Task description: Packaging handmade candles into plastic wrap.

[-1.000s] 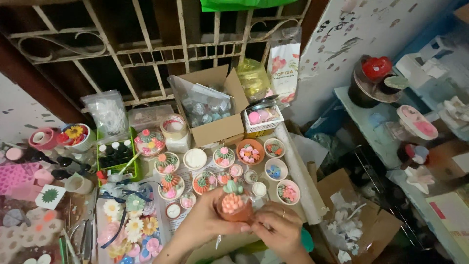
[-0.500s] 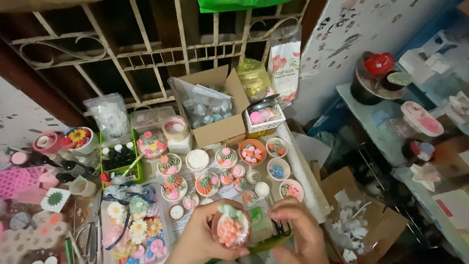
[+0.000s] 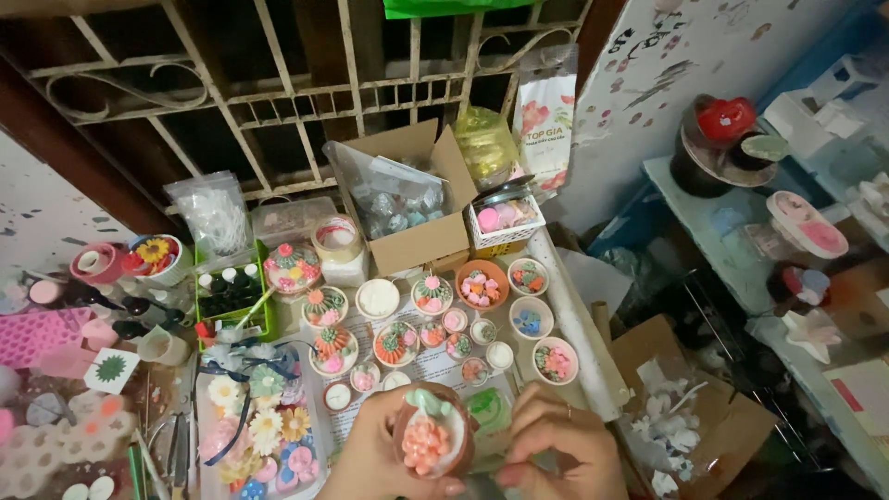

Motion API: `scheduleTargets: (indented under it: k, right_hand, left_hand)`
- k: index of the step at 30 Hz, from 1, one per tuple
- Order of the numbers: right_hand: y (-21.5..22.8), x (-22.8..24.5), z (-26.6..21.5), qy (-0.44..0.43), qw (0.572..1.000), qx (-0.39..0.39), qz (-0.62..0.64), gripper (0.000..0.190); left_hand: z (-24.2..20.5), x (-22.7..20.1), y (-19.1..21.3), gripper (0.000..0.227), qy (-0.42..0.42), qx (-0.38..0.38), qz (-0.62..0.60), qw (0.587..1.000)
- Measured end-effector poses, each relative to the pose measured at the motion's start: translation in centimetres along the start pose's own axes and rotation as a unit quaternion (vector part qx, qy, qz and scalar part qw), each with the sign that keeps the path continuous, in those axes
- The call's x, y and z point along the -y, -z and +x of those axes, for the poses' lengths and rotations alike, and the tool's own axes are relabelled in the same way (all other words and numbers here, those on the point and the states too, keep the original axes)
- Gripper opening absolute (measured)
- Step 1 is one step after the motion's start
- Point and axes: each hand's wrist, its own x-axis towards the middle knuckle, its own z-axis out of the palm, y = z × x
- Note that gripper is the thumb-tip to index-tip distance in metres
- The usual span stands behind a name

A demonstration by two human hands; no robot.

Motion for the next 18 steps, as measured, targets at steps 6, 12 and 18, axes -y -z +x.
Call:
scheduleTargets:
  k: [6, 12, 18]
  right_hand:
    - [-0.2, -1.4, -1.7, -0.072, 0.989, -0.016, 0.127, 0.023]
    - [-1.7, -3.1, -2.4, -0.109, 0.988, -0.021, 0.11, 0.023]
    - [-3.8, -4.2, -3.1, -0.025, 0.992, -0.121, -0.032, 0.029]
  left_hand:
    - [0.0, 0.6, -0.9, 0.046, -0.004, 0.006, -0.025, 1.0]
    - [1.0, 1.2, -1.4, 0.032, -0.048, 0.039, -0.023, 0.998]
    - [1.6, 4.7, -1.1, 0.04, -0.175, 0.053, -0.028, 0.983]
